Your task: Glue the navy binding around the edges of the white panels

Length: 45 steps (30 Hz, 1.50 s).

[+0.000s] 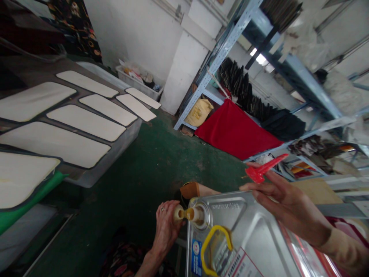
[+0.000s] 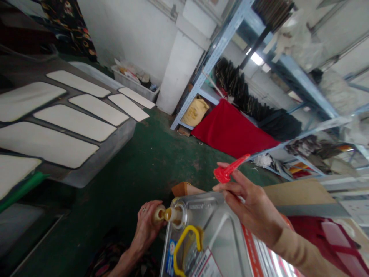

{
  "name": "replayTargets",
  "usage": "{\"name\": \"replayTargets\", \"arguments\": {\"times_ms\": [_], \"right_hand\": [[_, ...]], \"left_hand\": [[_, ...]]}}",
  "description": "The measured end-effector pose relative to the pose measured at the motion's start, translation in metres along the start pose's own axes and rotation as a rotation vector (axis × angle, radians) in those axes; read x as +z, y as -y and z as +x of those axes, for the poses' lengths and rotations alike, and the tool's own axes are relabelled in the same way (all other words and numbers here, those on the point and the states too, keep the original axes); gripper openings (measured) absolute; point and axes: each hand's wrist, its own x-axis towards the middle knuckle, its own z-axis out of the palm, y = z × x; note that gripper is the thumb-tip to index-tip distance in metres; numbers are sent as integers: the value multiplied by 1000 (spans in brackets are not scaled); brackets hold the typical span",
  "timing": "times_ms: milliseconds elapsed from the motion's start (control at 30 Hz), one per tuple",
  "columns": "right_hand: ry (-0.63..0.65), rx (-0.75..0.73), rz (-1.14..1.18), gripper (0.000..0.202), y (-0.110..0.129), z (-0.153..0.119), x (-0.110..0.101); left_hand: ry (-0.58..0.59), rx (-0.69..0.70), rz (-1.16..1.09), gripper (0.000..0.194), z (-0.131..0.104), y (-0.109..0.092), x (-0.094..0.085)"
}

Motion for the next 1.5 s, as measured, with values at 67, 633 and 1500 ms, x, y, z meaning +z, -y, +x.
{"name": "replayTargets", "arguments": {"times_ms": [67,633,1500], "right_hand": [[4,-6,-15,44,0,0,-1],[135,-9,63,47,-21,-10,-13],[120,-13,53,49,-25,-13,-11]], "left_hand": [[-1,2,-2,43,0,0,0],[4,-2,-8,46,0,3,2],[-17,26,-8,46,1,5,5]]}}
